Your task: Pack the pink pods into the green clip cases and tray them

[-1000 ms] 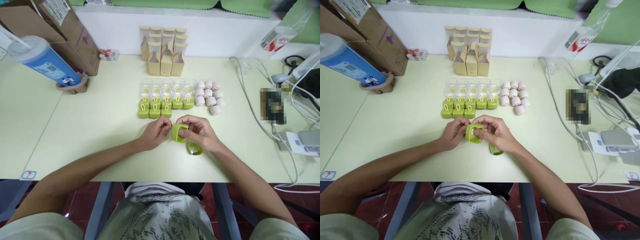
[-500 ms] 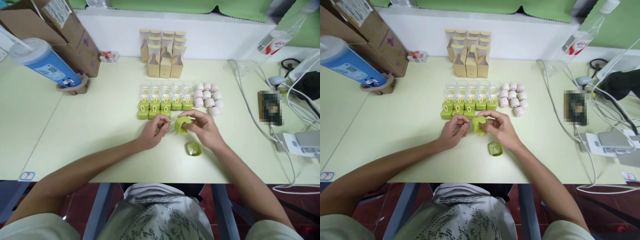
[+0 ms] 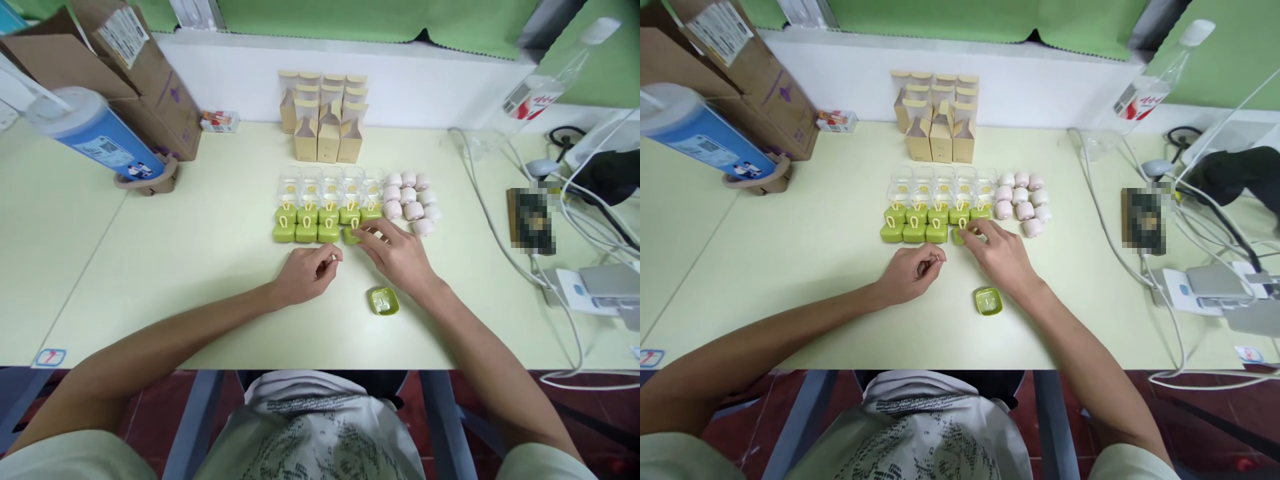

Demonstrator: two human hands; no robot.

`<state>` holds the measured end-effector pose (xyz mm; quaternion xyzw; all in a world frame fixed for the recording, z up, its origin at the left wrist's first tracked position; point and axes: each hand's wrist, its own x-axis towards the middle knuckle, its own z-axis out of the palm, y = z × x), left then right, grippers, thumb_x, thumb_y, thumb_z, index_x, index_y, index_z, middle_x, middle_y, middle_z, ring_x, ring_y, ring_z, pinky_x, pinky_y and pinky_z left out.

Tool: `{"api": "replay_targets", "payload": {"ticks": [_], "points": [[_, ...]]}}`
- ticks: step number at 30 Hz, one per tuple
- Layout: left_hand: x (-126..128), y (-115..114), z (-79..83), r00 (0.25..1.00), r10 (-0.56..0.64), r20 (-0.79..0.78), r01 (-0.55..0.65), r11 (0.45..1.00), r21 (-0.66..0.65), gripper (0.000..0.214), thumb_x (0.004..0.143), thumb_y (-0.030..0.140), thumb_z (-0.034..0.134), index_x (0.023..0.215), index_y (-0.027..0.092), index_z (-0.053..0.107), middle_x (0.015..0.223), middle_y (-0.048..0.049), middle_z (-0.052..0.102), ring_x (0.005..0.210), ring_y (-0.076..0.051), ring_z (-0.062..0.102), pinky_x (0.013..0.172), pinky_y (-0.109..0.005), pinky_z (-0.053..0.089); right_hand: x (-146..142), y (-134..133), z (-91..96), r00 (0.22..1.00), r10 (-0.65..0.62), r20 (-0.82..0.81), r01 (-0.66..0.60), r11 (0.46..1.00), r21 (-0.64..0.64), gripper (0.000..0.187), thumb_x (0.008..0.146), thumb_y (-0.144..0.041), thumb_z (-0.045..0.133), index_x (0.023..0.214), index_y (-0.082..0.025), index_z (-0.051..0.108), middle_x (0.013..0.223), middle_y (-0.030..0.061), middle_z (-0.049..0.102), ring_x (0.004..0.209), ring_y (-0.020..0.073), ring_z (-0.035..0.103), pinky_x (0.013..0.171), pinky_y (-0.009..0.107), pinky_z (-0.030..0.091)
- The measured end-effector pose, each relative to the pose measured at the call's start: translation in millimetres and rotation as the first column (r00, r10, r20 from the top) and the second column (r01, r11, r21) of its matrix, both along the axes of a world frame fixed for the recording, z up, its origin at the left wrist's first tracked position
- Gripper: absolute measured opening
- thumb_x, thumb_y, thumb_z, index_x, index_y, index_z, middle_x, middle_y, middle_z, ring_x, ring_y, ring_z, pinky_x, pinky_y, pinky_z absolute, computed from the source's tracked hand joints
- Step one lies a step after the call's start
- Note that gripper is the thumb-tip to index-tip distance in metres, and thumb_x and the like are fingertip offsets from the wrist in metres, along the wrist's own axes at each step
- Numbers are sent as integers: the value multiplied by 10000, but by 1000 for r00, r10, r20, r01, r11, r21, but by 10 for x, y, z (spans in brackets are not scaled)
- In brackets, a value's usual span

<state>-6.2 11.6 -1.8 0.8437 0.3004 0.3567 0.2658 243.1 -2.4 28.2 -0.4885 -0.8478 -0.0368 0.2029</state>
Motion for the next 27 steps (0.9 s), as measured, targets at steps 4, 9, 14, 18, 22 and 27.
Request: {"api": "replay_targets", "payload": {"ticks": [4,9,14,18,22,27], "points": [[4,2,0,1000,-7,-31,7,1000,8,84,1010,186,534,989,224,606,596,102,546,482,-88,447,554,-220,360,-4,7,-61,999,32,-41,-32,999,1,331,1082,-128,550,1282,-235,791,1298,122,771,1001,223,755,667,305,557],[11,-4,1,1000,-17,-12,18,998,60,88,1010,162,543,993,218,609,609,103,567,482,-82,466,553,-211,368,-5,21,-94,996,53,-71,-55,998,-15,351,1094,-141,527,1325,-229,776,1307,143,761,994,227,762,702,321,613],[12,-7,-21,1000,-21,-7,21,995,100,88,1007,148,556,1001,216,613,622,101,568,493,-79,481,549,-206,375,-3,18,-93,994,56,-94,-59,998,-33,371,1099,-157,516,1359,-246,765,1315,152,743,1026,235,767,700,313,615],[1,9,-39,999,-22,-28,25,993,115,89,1018,162,547,1006,217,616,620,95,565,498,-86,496,547,-218,382,-21,19,-90,990,65,-126,-68,998,-19,389,1104,-176,504,1395,-259,748,1317,144,738,948,210,768,677,308,596],[-2,-7,-13,997,-61,-53,70,977,202,121,1045,174,527,1064,216,639,757,20,692,647,-135,635,627,-260,488,32,13,77,991,23,-135,-21,1000,17,344,1106,-215,508,1300,-218,792,1266,148,771,940,226,768,684,335,571],[106,-192,73,887,-386,-254,460,797,391,367,1050,269,626,1413,224,648,1520,-167,674,1461,-350,583,1096,-500,592,442,-40,389,973,-231,5,229,961,-154,232,1044,-386,664,967,-221,808,865,80,795,674,224,684,587,356,417]]}}
